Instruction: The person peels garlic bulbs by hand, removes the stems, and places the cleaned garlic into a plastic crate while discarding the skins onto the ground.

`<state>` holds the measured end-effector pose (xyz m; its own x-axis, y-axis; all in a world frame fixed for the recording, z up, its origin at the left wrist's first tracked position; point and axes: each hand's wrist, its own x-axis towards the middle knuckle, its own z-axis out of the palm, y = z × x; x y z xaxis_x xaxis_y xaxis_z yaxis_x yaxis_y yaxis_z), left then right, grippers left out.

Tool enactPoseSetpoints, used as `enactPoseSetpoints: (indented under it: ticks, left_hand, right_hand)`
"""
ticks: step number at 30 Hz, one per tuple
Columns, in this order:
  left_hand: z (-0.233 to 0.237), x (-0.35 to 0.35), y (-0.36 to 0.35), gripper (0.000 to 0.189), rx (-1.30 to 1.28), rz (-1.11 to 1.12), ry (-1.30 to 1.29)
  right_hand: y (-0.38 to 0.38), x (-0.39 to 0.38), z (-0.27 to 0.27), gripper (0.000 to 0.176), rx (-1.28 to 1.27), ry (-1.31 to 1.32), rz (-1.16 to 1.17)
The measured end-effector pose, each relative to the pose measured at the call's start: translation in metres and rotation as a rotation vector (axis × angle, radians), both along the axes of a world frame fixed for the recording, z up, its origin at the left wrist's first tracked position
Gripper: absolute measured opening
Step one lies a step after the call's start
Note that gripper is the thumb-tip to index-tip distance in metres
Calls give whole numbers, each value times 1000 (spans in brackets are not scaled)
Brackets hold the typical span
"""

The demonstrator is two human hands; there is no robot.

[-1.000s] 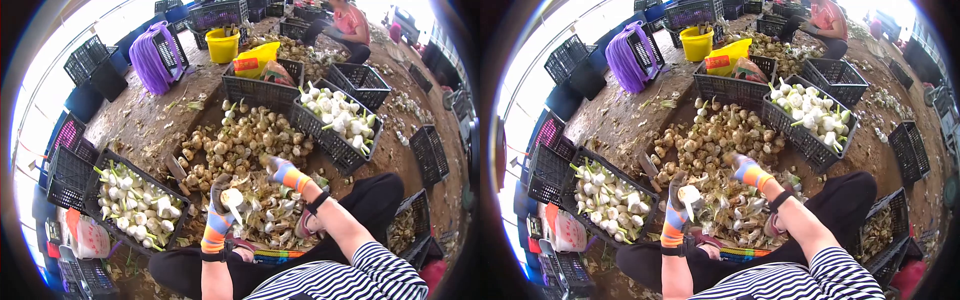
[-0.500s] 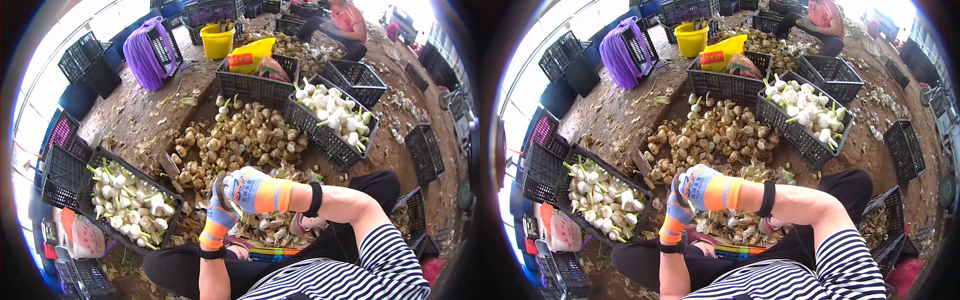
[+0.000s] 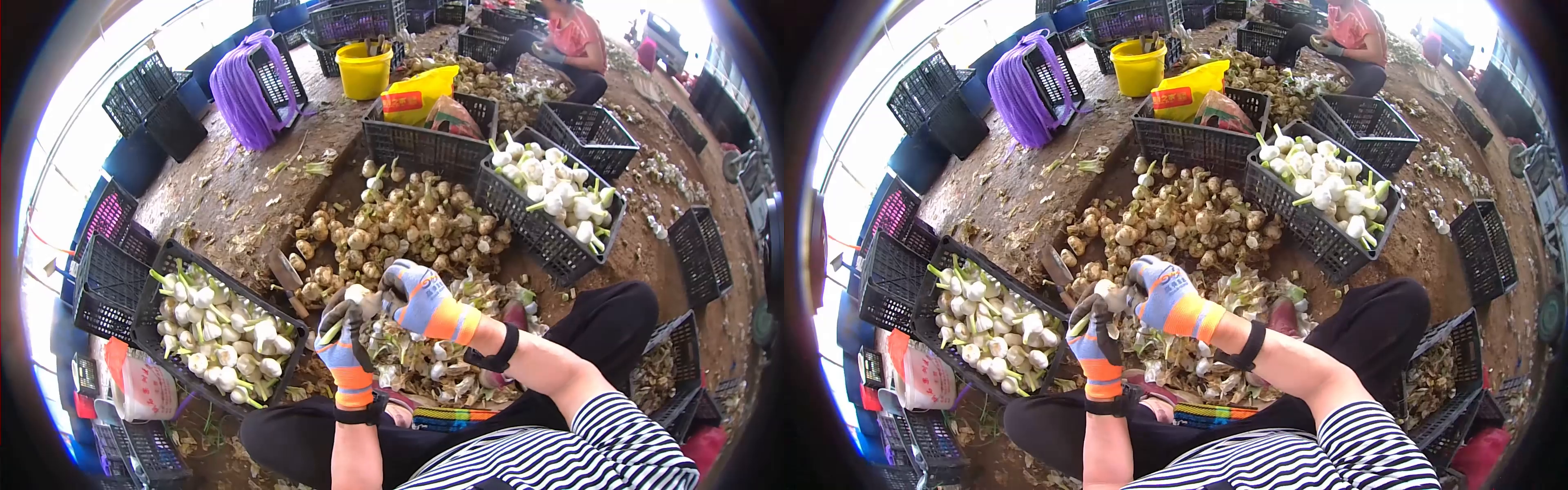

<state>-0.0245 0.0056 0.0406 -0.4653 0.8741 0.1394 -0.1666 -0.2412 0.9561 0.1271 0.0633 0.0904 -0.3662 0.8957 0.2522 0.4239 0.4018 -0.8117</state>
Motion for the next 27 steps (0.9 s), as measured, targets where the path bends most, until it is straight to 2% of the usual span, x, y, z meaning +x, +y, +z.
enactPoseSetpoints:
  ticks: [1, 2, 4, 6, 8, 10, 11, 12, 14, 15, 16, 18, 19, 20, 21, 22, 24, 25, 26, 27]
  left_hand:
    - [-1, -1, 0, 24, -1, 4, 2]
    - [-2, -3, 0, 25, 4, 0, -56]
    - [-1, -2, 0, 26, 7, -4, -112]
    - [6, 3, 0, 31, 0, -34, -335]
    - [6, -9, 3, 44, -19, -109, -416]
    - [14, -15, 4, 50, -50, -123, -622]
    - [8, -26, 4, 49, -55, -140, -627]
    - [5, -33, 7, 42, 48, -114, -729]
    - [-10, -65, 19, 37, 131, -36, -877]
    - [-13, -85, 21, 33, 182, -77, -925]
    - [-1, -99, 22, 33, 188, -21, -972]
    - [9, -128, 26, 39, 297, 3, -759]
    - [13, -152, 25, 43, 301, 86, -851]
    - [27, -163, 27, 47, 308, 167, -939]
    - [38, -166, 25, 57, 445, 61, -760]
    - [35, -187, 15, 63, 517, 18, -1014]
    - [55, -178, 7, 63, 680, -273, -1284]
    - [56, -176, 8, 63, 663, -231, -1228]
    - [47, -180, 12, 63, 657, -224, -1222]
    - [27, -185, 16, 61, 553, -137, -999]
  right_hand:
    - [5, -1, -7, 15, 16, 21, -89]
    - [15, -2, -20, 16, 141, 23, -173]
    - [30, 5, -38, 16, -52, 44, -226]
    - [37, 10, -56, 21, -106, -11, -257]
    - [46, 16, -90, 24, 18, -230, -385]
    - [50, 31, -121, 26, -225, -520, -236]
    - [50, 41, -131, 28, -342, -715, -23]
    - [48, 47, -154, 28, -450, -807, 51]
    - [50, 47, -180, 31, -494, -846, 58]
    - [57, 41, -190, 31, -499, -851, 68]
    - [64, 30, -196, 33, -475, -768, -24]
    - [79, 1, -191, 36, -454, -594, -146]
    - [92, -14, -202, 37, -378, -579, -186]
    - [107, -29, -210, 40, -405, -561, -231]
    - [122, -43, -217, 42, -446, -554, -276]
    - [140, -53, -226, 50, -536, -522, -304]
    - [163, -69, -246, 56, -624, -319, -444]
    - [175, -72, -268, 54, -667, -138, -364]
    - [173, -74, -263, 54, -676, -135, -358]
    - [171, -76, -257, 47, -713, -41, -343]
